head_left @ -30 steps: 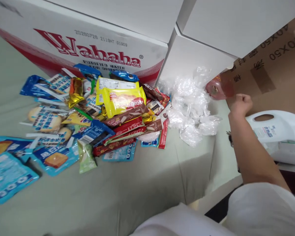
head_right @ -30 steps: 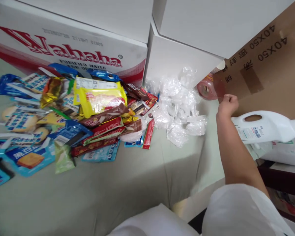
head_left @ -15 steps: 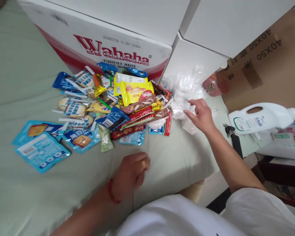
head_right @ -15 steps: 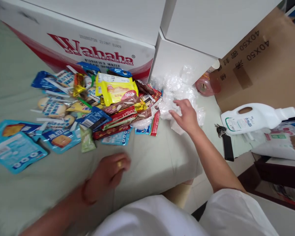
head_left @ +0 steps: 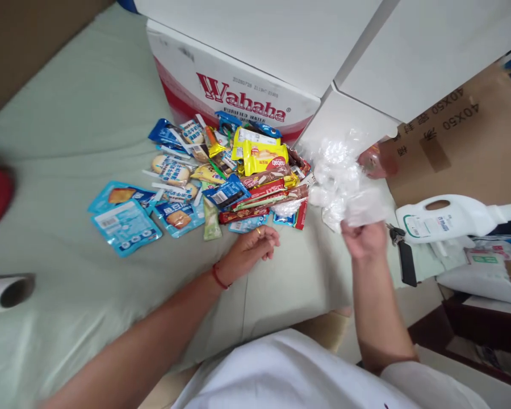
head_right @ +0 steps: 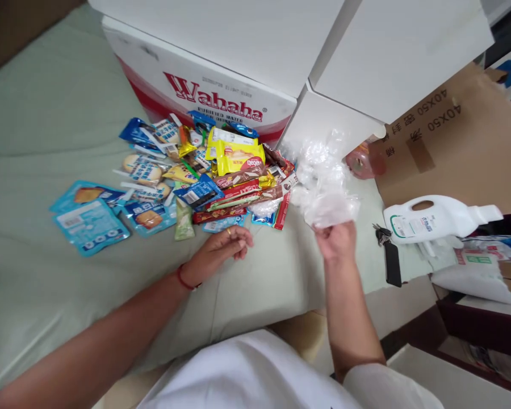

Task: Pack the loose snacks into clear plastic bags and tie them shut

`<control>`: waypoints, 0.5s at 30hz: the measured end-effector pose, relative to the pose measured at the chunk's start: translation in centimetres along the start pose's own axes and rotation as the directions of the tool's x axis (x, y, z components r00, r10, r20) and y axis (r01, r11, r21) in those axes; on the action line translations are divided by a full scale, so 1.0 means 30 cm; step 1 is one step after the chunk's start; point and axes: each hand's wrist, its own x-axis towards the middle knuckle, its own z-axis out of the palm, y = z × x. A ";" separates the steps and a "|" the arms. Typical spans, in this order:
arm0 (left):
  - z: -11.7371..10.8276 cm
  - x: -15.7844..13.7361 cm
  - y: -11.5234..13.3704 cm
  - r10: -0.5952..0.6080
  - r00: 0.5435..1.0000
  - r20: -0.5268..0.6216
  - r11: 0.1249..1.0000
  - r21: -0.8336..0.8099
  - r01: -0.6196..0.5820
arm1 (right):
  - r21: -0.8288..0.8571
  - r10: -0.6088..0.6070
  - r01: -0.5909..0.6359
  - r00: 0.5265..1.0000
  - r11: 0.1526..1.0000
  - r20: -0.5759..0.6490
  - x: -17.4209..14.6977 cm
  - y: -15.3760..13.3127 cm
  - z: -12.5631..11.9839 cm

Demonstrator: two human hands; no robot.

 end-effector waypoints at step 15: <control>0.007 0.028 -0.025 0.024 0.979 -0.201 0.986 -0.157 -0.056 | 0.156 0.202 -0.235 0.958 0.959 0.204 -0.237 0.186 0.005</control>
